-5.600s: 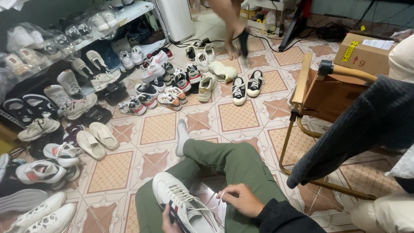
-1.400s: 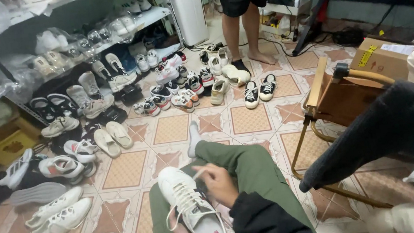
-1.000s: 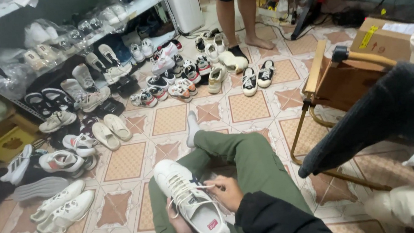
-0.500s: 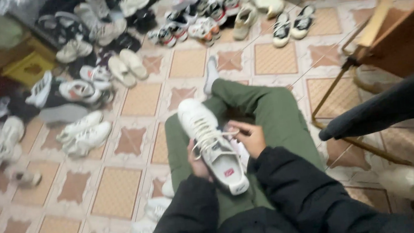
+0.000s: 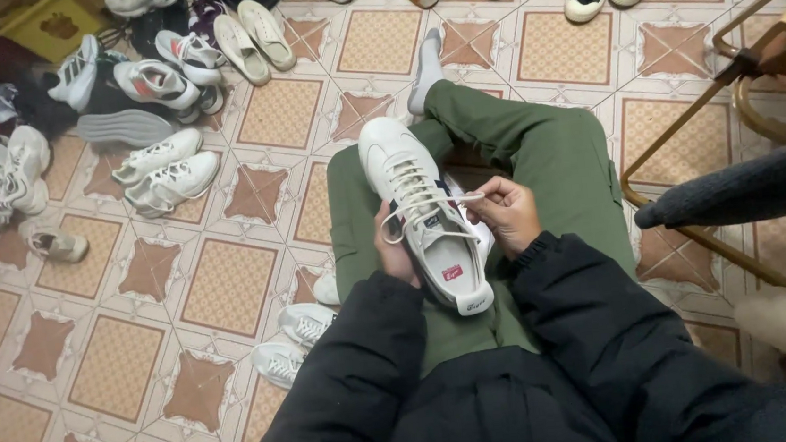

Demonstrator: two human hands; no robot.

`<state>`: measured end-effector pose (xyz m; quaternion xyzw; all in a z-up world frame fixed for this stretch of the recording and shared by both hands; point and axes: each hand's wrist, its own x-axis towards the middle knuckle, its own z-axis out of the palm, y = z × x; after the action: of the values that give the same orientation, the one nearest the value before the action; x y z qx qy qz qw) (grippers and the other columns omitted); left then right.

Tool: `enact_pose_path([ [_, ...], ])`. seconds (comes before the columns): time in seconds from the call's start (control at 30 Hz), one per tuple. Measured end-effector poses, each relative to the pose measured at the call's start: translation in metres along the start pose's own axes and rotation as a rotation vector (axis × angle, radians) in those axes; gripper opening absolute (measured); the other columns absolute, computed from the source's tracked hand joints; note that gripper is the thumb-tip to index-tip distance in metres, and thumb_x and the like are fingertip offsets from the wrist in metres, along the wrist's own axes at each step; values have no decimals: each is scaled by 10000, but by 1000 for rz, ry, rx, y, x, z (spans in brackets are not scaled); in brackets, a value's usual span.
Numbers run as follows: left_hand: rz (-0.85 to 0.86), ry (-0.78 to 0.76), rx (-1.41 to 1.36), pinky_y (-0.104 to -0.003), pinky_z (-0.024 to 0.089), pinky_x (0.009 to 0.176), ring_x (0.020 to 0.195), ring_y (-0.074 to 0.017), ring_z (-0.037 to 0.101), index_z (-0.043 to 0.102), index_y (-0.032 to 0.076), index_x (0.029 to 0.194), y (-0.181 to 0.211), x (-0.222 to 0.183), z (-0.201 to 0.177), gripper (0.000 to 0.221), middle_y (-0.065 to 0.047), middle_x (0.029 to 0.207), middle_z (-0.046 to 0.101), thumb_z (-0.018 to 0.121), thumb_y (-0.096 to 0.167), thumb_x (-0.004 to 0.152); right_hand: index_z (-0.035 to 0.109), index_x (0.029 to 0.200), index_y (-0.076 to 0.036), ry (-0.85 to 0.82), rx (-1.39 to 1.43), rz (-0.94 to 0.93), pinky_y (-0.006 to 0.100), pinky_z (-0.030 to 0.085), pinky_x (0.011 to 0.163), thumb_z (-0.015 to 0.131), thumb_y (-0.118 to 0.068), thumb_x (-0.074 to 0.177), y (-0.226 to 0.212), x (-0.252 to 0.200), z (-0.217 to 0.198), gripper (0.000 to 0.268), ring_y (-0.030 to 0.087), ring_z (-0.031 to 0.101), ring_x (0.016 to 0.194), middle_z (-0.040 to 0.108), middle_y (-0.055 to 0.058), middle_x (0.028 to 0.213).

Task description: The person is sitting on a tiled floor, carefully threading laces through the eyelets of a white sneaker.

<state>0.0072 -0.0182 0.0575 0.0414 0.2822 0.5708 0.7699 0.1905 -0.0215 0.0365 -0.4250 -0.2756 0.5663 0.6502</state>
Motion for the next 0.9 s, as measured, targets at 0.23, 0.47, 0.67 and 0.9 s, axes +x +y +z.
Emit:
enact_pose_path([
  [0.23, 38, 70, 55, -436, 613, 930, 994, -282, 764, 749, 58, 1185, -3, -10, 18, 564, -155, 1073, 780, 627, 552, 942, 692, 868, 44, -25, -112, -58, 253, 580, 542, 878, 5, 812, -5, -4, 7, 198, 158, 683, 574, 686, 186, 675],
  [0.47, 33, 104, 96, -417, 625, 910, 983, -260, 762, 736, 60, 1192, -5, -7, 15, 550, -133, 1068, 775, 645, 539, 936, 704, 872, 33, -28, -149, -74, 234, 560, 532, 906, -41, 805, -5, -4, 7, 225, 125, 647, 553, 691, 179, 675],
  [0.67, 0, 99, 79, -455, 630, 905, 1012, -304, 759, 724, 62, 1224, -5, -5, 13, 595, -161, 1096, 766, 636, 568, 925, 740, 851, 12, -58, -245, -125, 223, 542, 520, 945, -74, 767, -4, -3, 4, 238, 95, 620, 548, 724, 169, 723],
  [0.9, -11, 124, 109, -479, 602, 958, 1100, -338, 724, 675, 64, 1319, -7, 0, 12, 709, -189, 1202, 732, 665, 619, 880, 768, 889, -23, -104, -332, -133, 206, 549, 543, 891, -135, 857, -5, -5, 6, 169, 75, 606, 619, 752, 105, 820],
])
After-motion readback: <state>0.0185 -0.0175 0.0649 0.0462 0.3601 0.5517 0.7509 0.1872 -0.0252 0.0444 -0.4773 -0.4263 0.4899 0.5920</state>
